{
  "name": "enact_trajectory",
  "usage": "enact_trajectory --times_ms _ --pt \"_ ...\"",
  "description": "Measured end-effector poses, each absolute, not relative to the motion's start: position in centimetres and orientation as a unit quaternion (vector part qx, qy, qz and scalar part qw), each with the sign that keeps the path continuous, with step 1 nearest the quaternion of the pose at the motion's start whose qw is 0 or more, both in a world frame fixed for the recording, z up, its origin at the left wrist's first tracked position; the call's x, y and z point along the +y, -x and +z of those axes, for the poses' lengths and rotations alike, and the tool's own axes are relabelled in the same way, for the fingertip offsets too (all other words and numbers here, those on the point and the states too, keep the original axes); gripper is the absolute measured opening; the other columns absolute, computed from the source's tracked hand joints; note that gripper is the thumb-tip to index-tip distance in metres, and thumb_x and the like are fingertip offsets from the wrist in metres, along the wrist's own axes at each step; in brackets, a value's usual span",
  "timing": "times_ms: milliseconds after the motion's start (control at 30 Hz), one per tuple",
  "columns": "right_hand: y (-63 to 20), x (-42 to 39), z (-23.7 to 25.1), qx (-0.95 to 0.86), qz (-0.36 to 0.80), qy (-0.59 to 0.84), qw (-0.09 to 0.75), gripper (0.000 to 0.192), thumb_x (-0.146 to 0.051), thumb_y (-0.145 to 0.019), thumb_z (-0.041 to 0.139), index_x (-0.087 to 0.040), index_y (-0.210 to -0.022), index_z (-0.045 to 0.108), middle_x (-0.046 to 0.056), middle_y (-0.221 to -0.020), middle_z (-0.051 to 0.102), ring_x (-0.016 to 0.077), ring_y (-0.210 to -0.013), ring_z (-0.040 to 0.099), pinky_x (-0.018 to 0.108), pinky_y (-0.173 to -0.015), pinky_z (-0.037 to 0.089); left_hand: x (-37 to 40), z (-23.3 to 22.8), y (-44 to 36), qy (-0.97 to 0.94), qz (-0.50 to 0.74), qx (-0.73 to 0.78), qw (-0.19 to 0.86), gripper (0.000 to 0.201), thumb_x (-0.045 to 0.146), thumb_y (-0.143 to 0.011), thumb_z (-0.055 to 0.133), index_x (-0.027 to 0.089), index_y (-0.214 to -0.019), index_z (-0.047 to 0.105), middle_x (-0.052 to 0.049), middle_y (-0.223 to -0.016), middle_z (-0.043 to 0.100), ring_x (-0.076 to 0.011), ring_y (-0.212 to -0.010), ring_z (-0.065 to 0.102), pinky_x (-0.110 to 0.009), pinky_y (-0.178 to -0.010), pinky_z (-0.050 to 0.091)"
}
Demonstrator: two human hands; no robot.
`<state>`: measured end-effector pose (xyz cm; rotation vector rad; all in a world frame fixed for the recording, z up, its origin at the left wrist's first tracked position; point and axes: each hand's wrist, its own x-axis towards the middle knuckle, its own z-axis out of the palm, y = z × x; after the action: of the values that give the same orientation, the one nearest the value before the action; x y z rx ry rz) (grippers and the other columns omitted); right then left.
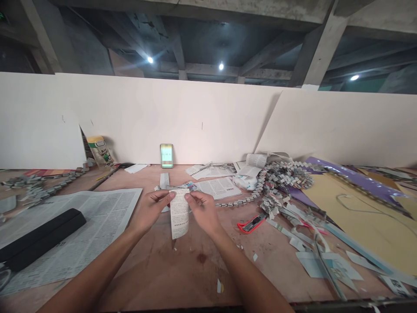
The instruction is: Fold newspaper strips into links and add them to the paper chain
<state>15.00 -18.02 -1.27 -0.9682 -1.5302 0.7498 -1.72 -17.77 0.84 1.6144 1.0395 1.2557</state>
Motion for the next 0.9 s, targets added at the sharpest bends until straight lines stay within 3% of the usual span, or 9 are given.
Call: enact_trajectory --times_ms 100,267,400,633,733,833,900 --pt "-14.9 -18.3 -1.1 -0.687 0.275 0.406 0.537 0.022 -0.033 -0.081 0.055 -0.019 -0.069 0.066 0.002 -0.065 0.061 0.0167 -0.063 0.052 0.027 -0.062 0.041 -17.5 1.1 1.6 -0.676 0.479 0.392 0.4 0.031 0.04 -0.075 0.064 0.02 -0.098 0.07 -0.006 -0.103 0.07 -0.023 -0.098 0.061 -0.03 -0.08 0.047" --pt "-14.8 -18.5 -1.1 -0.715 0.242 0.4 0.519 0.022 -0.031 -0.082 0.054 -0.018 -0.07 0.067 0.002 -0.065 0.063 0.0164 -0.063 0.054 0.027 -0.062 0.041 -17.5 1.6 0.6 -0.734 0.451 0.371 0.348 0.022 0.036 -0.079 0.059 0.018 -0.077 0.072 -0.005 -0.081 0.072 -0.0208 -0.079 0.064 -0.028 -0.071 0.048" --pt "-14.8 -18.4 -0.9 -0.704 0.268 0.408 0.516 0.022 -0.031 -0.082 0.053 -0.018 -0.072 0.068 0.002 -0.067 0.064 0.0169 -0.064 0.055 0.027 -0.063 0.042 -17.1 2.2 0.3 -0.711 0.473 0.406 0.325 0.022 0.036 -0.077 0.06 0.019 -0.076 0.073 -0.004 -0.079 0.073 -0.021 -0.076 0.064 -0.028 -0.068 0.047" --pt "-15.7 -17.6 -1.5 -0.698 0.295 0.44 0.482 0.023 -0.032 -0.077 0.057 -0.019 -0.06 0.066 0.0 -0.063 0.064 0.017 -0.064 0.055 0.028 -0.064 0.04 -12.7 4.7 4.9 -0.576 0.615 0.468 0.266 0.027 0.039 -0.072 0.065 0.015 -0.08 0.073 -0.005 -0.082 0.072 -0.0213 -0.079 0.064 -0.028 -0.069 0.047" --pt "-16.1 -16.8 -1.9 -0.682 0.314 0.451 0.482 0.028 -0.039 -0.076 0.059 -0.019 -0.056 0.064 0.0 -0.058 0.062 0.0158 -0.06 0.053 0.027 -0.06 0.041 -12.7 5.4 6.5 -0.541 0.672 0.469 0.187 0.026 0.039 -0.074 0.064 0.016 -0.082 0.073 -0.004 -0.082 0.072 -0.0212 -0.082 0.064 -0.029 -0.074 0.048" --pt "-15.9 -16.7 -1.9 -0.638 0.429 0.43 0.474 0.045 -0.053 -0.082 0.047 -0.016 -0.071 0.068 0.003 -0.062 0.065 0.0142 -0.056 0.056 0.027 -0.057 0.044 -14.4 4.8 5.7 -0.652 0.633 0.402 0.109 0.019 0.034 -0.078 0.061 0.021 -0.082 0.073 -0.004 -0.089 0.072 -0.0212 -0.088 0.062 -0.033 -0.082 0.047" --pt "-15.5 -16.7 -1.7 -0.561 0.556 0.383 0.479 0.05 -0.058 -0.083 0.043 -0.015 -0.083 0.068 0.006 -0.071 0.067 0.0145 -0.059 0.059 0.027 -0.058 0.047 -16.0 3.8 4.3 -0.781 0.533 0.311 0.102 0.015 0.029 -0.08 0.06 0.025 -0.08 0.075 -0.004 -0.099 0.07 -0.0221 -0.098 0.058 -0.036 -0.091 0.043"
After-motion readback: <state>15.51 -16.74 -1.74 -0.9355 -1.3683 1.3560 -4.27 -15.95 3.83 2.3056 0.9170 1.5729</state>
